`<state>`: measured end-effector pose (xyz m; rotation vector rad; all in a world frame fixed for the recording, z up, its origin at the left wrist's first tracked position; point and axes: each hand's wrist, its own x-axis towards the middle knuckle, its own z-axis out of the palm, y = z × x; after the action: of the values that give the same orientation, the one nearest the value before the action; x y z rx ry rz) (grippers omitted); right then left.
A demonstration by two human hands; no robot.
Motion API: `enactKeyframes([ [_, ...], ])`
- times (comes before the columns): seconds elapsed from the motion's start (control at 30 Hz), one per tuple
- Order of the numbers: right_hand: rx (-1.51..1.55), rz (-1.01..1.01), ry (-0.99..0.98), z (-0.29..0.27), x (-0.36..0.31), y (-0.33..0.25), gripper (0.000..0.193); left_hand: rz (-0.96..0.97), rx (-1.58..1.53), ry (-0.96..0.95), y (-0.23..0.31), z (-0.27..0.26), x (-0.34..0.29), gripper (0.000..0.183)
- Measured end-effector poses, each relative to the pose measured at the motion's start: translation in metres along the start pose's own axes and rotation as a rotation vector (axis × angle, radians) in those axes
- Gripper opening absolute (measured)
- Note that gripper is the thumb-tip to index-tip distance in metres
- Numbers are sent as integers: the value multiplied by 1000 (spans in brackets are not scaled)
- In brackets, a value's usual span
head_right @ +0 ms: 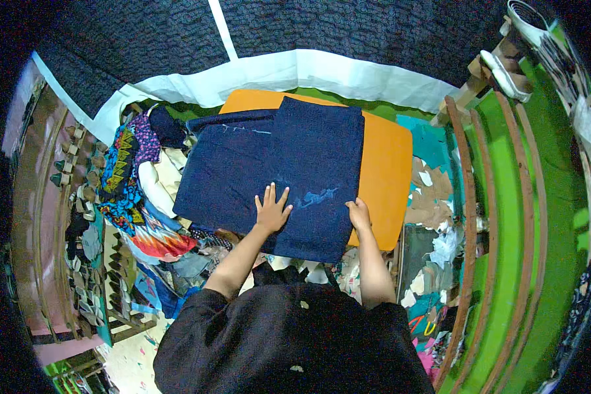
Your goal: Folding and smoothing pieces of fabric on a small table.
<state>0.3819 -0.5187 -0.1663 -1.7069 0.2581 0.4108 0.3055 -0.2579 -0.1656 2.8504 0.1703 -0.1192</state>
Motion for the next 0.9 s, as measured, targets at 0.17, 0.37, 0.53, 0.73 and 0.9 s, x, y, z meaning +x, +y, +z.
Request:
enactKeyframes([
  [0.17,-20,-153,104,-39,-20,-29,15,20,-108,-237,44,-3,7,58],
  [0.37,-329,-244,378,-105,-46,-64,16,171,-272,-505,114,17,24,62],
  [0.53,-554,-305,261,-114,-49,-131,18,349,-1346,-861,124,40,62,74],
  [0.73,-765,-552,-138,25,-47,-218,25,56,-2200,-966,58,-98,54,89],
  [0.9,-452,-658,-820,157,-46,-215,46,91,-2238,-548,-78,-107,45,83],
])
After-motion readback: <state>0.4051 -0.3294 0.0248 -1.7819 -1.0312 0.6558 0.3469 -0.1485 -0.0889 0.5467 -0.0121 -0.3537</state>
